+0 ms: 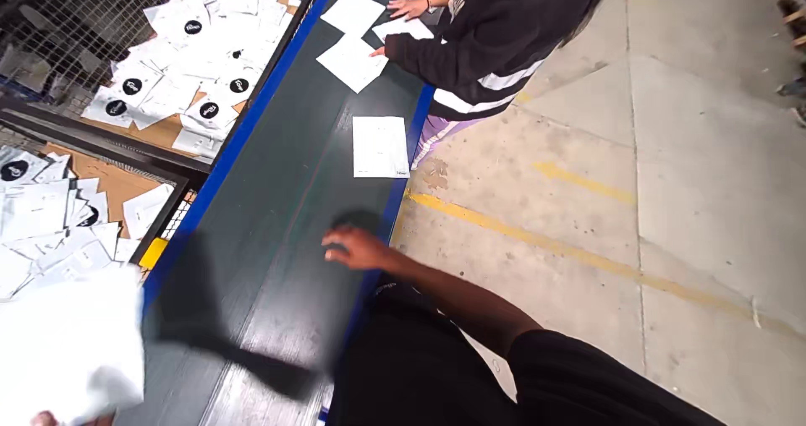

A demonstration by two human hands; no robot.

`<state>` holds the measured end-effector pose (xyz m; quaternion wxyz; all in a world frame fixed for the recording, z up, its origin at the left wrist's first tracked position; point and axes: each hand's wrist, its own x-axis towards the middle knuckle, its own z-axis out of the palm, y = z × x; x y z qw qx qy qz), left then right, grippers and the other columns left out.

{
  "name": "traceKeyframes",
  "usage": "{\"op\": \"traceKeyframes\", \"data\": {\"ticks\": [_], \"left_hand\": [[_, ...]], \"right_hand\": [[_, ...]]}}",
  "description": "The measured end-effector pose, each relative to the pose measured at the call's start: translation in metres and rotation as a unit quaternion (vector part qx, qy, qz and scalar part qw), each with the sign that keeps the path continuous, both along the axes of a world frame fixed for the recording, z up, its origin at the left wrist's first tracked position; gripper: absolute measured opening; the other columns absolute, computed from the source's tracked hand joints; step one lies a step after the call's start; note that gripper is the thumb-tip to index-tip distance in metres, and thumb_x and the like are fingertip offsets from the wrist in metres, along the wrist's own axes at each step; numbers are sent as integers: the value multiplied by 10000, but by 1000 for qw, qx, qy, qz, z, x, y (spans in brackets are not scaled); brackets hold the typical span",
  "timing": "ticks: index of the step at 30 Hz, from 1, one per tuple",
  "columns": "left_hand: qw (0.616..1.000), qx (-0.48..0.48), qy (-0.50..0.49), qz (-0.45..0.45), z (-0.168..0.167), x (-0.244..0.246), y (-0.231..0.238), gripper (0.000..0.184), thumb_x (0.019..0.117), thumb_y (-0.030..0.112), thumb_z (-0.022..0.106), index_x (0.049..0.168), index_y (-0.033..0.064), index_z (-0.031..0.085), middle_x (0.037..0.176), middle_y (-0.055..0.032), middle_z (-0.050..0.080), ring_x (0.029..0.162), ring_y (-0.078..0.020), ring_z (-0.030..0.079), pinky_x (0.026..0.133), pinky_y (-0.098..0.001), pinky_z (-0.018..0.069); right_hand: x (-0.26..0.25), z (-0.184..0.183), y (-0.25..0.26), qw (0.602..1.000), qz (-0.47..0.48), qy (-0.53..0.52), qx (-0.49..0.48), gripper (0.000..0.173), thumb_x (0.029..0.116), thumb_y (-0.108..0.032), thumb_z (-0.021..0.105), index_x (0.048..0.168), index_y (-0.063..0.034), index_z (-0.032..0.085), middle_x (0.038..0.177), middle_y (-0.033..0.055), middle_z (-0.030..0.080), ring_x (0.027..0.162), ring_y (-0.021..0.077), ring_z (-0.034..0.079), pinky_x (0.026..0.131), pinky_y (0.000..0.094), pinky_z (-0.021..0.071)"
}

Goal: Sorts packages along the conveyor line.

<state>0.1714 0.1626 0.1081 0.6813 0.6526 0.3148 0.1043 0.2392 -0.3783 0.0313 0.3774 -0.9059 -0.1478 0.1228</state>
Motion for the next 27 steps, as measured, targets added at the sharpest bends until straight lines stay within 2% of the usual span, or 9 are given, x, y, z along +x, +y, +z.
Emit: {"op": "traceKeyframes", "data": {"ticks": [2, 5, 9, 12, 16, 19, 22, 25, 27], "left_hand": [[998, -10, 56, 11, 1, 24, 3, 748, 1014, 524, 569, 1585, 154, 256, 1528, -157, 443, 1272, -360, 586, 965, -569, 564], [990, -12, 89, -107, -17, 38, -101, 602, 1039, 443, 548, 1505, 97, 387, 1400, -110, 566, 1185, -268, 640, 945, -510, 578], [945, -145, 190, -222, -67, -3, -263, 597, 1073, 413, 502, 1488, -4, 403, 1366, -215, 598, 1144, -332, 673, 954, -503, 583], [951, -159, 202, -174, -85, -29, -309, 666, 1002, 296, 681, 1495, -15, 361, 1259, -267, 640, 1000, -355, 727, 847, -501, 627], [925, 153, 243, -247, -106, -36, -277, 735, 823, 385, 861, 1291, -95, 561, 934, -212, 707, 815, -313, 695, 785, -535, 588], [819, 313, 308, -370, -108, -38, -244, 521, 860, 474, 778, 1055, -5, 716, 942, -225, 714, 919, -422, 691, 838, -681, 531], [802, 291, 286, -437, -112, -49, -227, 483, 888, 471, 764, 898, -9, 712, 969, -214, 690, 901, -374, 674, 852, -615, 546], [856, 131, 251, -433, -82, -46, -183, 331, 964, 205, 715, 1113, -85, 653, 1068, -223, 688, 834, -306, 734, 754, -507, 647], [902, 101, 211, -364, -30, -12, -121, 304, 996, 95, 643, 1222, -103, 599, 1070, -214, 725, 773, -278, 760, 684, -494, 662]], "right_hand": [[38, -26, -63, 986, -132, -36, -99, 540, 999, -472, 589, 1435, -154, 587, 1525, 67, 528, 1426, 215, 481, 1178, 445, 420], [58, -63, -122, 958, -191, -11, -215, 843, 958, -703, 470, 1599, -162, 382, 1680, 124, 299, 1561, 346, 241, 1264, 569, 197], [-8, -61, -49, 959, -83, -132, -235, 405, 1078, -387, 467, 1327, -145, 675, 1396, 91, 645, 1309, 336, 588, 1089, 517, 482], [-70, -62, 20, 961, 47, -233, -138, 158, 1005, -177, 598, 1085, -182, 734, 1101, 20, 734, 1043, 239, 692, 890, 429, 582], [-111, -32, 92, 954, 275, -85, 88, 185, 1041, -235, 578, 1067, -165, 747, 1124, 14, 734, 1052, 196, 705, 886, 452, 590], [-42, 2, 89, 978, 175, -54, 101, 228, 1044, -306, 577, 1108, -199, 768, 1134, -35, 755, 1034, 129, 718, 901, 425, 597], [97, -2, 37, 986, -101, -133, 9, 358, 1051, -392, 534, 1199, -135, 733, 1219, 35, 723, 1159, 155, 672, 1018, 386, 556], [199, -37, -29, 953, -256, -45, -158, 775, 989, -618, 501, 1498, -33, 493, 1559, 200, 460, 1464, 351, 416, 1187, 540, 361], [218, -57, -42, 944, -253, 12, -213, 925, 940, -708, 495, 1545, -13, 413, 1638, 230, 326, 1542, 397, 256, 1235, 617, 213]]}}
